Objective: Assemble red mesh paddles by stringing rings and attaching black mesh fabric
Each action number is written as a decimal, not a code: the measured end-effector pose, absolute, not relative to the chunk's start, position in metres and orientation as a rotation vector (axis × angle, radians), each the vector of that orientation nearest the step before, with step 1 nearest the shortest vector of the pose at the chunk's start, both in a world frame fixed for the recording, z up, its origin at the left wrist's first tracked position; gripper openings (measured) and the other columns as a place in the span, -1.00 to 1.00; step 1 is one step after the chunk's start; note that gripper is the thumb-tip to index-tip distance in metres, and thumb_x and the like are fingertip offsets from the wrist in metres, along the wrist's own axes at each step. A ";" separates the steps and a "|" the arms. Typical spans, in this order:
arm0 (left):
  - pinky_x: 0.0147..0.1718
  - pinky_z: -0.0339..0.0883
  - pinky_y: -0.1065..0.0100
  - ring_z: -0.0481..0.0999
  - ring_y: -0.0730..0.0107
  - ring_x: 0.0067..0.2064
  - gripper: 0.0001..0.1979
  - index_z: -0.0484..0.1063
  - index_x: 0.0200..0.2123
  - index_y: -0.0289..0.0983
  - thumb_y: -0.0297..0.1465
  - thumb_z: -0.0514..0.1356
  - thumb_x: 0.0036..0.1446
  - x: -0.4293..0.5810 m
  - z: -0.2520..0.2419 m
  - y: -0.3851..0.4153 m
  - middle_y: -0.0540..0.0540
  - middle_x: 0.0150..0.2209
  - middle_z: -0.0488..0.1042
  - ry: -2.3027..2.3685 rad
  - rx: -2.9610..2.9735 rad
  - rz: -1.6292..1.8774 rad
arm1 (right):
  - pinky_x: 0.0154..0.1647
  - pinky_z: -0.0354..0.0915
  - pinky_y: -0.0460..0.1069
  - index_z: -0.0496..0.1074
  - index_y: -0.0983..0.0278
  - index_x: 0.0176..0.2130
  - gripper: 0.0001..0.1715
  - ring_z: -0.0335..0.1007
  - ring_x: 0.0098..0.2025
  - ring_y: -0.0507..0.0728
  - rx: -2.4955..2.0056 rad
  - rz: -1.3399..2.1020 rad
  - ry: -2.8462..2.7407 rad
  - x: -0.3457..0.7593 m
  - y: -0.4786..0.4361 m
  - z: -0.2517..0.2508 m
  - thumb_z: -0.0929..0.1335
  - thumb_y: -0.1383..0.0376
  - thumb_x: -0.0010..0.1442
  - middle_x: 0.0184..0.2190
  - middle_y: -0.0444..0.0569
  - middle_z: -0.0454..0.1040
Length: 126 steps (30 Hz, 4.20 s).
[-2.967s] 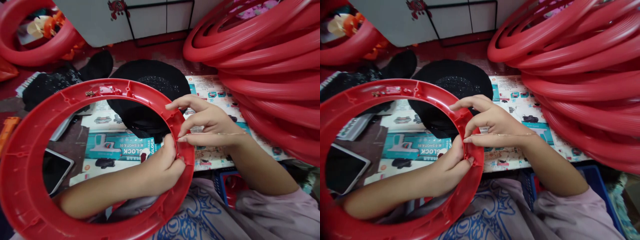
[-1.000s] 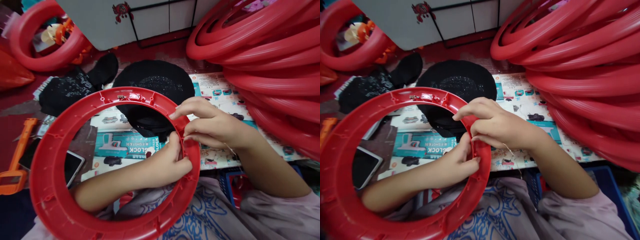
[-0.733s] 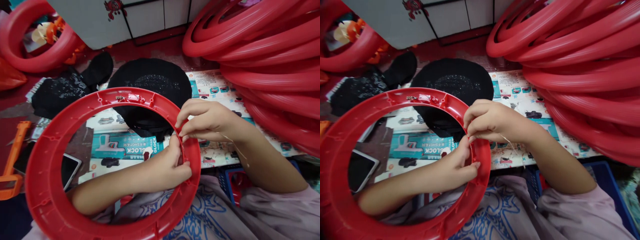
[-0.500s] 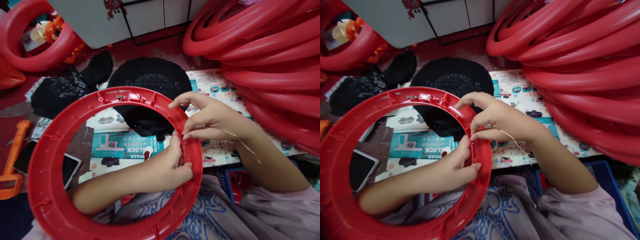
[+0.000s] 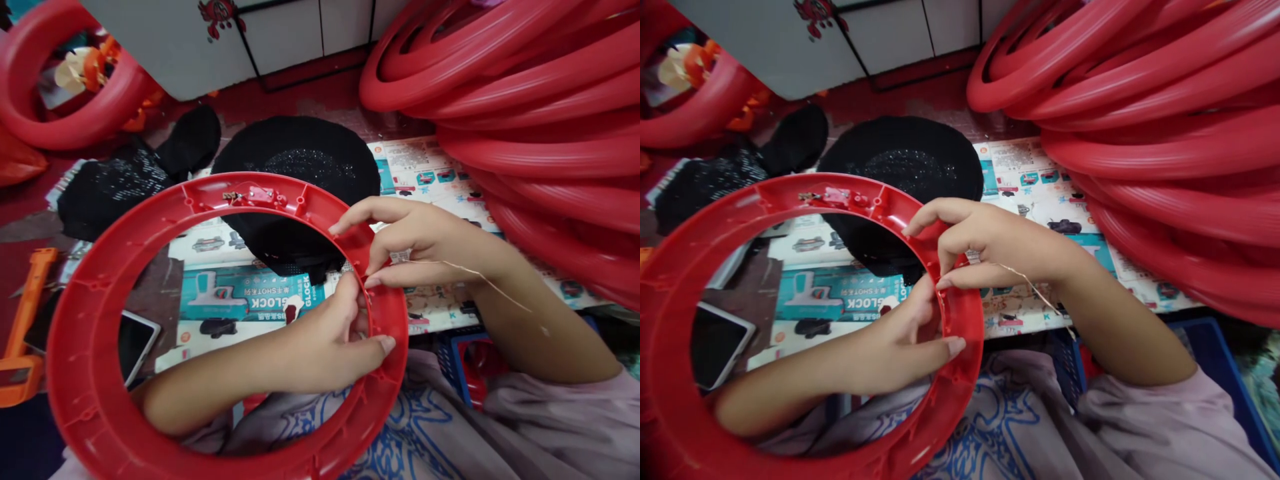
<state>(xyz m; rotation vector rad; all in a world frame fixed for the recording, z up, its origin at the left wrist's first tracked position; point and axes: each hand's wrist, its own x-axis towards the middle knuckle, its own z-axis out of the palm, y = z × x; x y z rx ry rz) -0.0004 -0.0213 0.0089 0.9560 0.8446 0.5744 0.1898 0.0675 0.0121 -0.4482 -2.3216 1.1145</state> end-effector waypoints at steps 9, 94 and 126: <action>-0.31 0.38 0.47 0.46 0.50 -0.29 -0.66 0.20 -0.06 -0.20 -0.45 0.24 0.13 0.013 0.001 -0.022 -0.01 -0.21 0.43 0.850 0.731 0.721 | -0.06 0.37 -0.03 0.44 0.34 -0.49 -0.86 0.41 -0.02 0.06 -0.491 1.131 -2.339 0.185 0.064 0.011 0.41 0.45 0.09 0.07 0.01 0.38; -0.29 0.39 0.45 0.43 0.49 -0.22 -0.61 0.11 0.08 -0.17 -0.35 0.17 0.24 0.004 -0.004 -0.018 -0.05 -0.10 0.36 0.886 0.920 0.759 | -0.13 0.41 -0.09 0.51 0.32 -0.36 -0.93 0.49 -0.15 0.01 -0.506 0.834 -2.196 0.177 0.061 0.005 0.44 0.46 0.07 -0.14 0.01 0.54; -0.49 0.21 0.46 0.28 0.50 -0.41 -0.57 0.09 -0.09 -0.18 -0.51 0.21 0.02 0.008 0.000 -0.021 0.04 -0.31 0.22 0.801 0.993 0.545 | 0.22 0.22 0.16 0.41 0.28 -0.33 -0.97 0.21 0.22 0.16 -0.337 0.965 -2.332 0.184 0.064 0.012 0.38 0.37 0.16 0.12 0.11 0.32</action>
